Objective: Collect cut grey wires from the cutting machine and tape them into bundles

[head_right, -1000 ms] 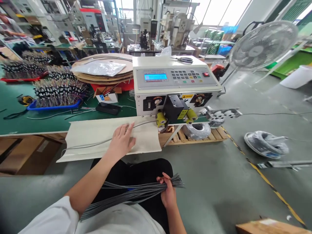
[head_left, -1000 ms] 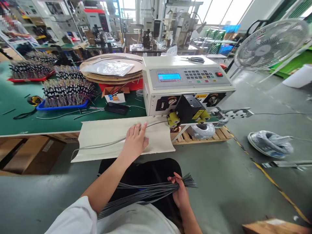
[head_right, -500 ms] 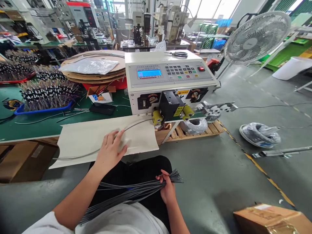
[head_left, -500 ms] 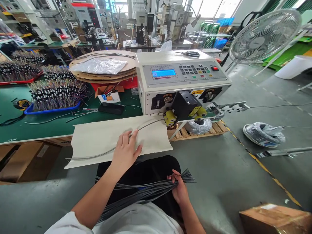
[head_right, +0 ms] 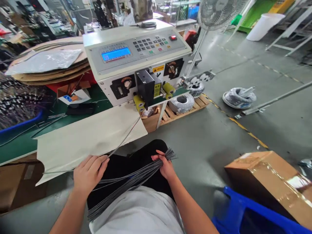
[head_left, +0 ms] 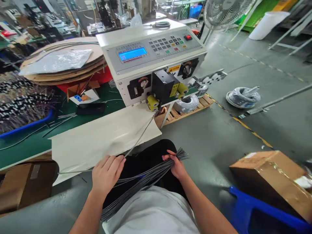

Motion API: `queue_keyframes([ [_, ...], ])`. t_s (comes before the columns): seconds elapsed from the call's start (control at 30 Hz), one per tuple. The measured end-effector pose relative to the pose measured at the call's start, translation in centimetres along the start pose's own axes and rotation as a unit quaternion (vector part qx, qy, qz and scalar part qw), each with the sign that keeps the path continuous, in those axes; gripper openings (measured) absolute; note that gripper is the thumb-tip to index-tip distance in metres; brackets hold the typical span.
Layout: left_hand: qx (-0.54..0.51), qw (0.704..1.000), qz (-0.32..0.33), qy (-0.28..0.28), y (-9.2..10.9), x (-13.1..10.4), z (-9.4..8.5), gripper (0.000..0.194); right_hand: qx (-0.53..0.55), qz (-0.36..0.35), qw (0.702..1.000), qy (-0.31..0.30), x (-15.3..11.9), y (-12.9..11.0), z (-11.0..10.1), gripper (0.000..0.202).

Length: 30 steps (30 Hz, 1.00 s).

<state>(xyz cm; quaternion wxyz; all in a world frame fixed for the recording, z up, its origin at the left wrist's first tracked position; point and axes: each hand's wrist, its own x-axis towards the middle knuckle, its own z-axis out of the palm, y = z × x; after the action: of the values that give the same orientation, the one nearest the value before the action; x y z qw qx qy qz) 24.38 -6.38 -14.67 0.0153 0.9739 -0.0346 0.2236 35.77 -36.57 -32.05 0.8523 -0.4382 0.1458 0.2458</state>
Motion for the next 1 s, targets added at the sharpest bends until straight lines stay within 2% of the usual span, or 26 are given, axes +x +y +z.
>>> queue_keyframes([
  [0.1, -0.053, 0.998, 0.005, -0.030, 3.8, -1.6, 1.9, 0.016, 0.010, 0.016, 1.000, -0.017, -0.2, -0.2, 0.1, 0.037],
  [0.2, -0.090, 0.988, -0.008, -0.126, 8.0, -3.4, 5.4, 0.015, 0.013, 0.020, 0.999, -0.043, -0.2, -0.3, -0.3, 0.039],
  [0.27, -0.123, 0.974, -0.018, -0.188, 9.8, -4.6, 7.7, 0.022, 0.014, 0.017, 0.998, -0.058, -0.2, -0.2, -0.8, 0.040],
  [0.33, -0.159, 0.960, -0.037, -0.229, 10.6, -5.3, 9.4, 0.027, 0.020, 0.014, 0.998, -0.065, -0.3, -0.1, -1.1, 0.040],
  [0.43, -0.186, 0.947, -0.056, -0.257, 10.4, -5.6, 10.3, 0.030, 0.029, 0.006, 0.998, -0.058, -0.5, 0.0, -1.3, 0.038],
  [0.67, -0.177, 0.929, -0.063, -0.320, 10.2, -5.1, 9.8, 0.032, 0.025, -0.001, 0.999, -0.044, -0.6, -0.1, -0.6, 0.029],
  [0.8, -0.176, 0.933, -0.039, -0.312, 9.7, -5.3, 9.6, 0.033, 0.024, -0.013, 0.999, -0.024, -0.4, 0.2, -0.5, 0.022],
  [0.9, -0.154, 0.938, -0.050, -0.308, 7.2, -6.5, 9.5, 0.038, 0.033, 0.003, 0.999, -0.007, -0.4, 0.4, -0.7, 0.028],
  [1.0, -0.123, 0.924, -0.112, -0.345, 2.9, -8.4, 10.2, 0.044, 0.046, 0.008, 0.999, -0.010, 0.0, 0.5, -1.0, 0.034],
])
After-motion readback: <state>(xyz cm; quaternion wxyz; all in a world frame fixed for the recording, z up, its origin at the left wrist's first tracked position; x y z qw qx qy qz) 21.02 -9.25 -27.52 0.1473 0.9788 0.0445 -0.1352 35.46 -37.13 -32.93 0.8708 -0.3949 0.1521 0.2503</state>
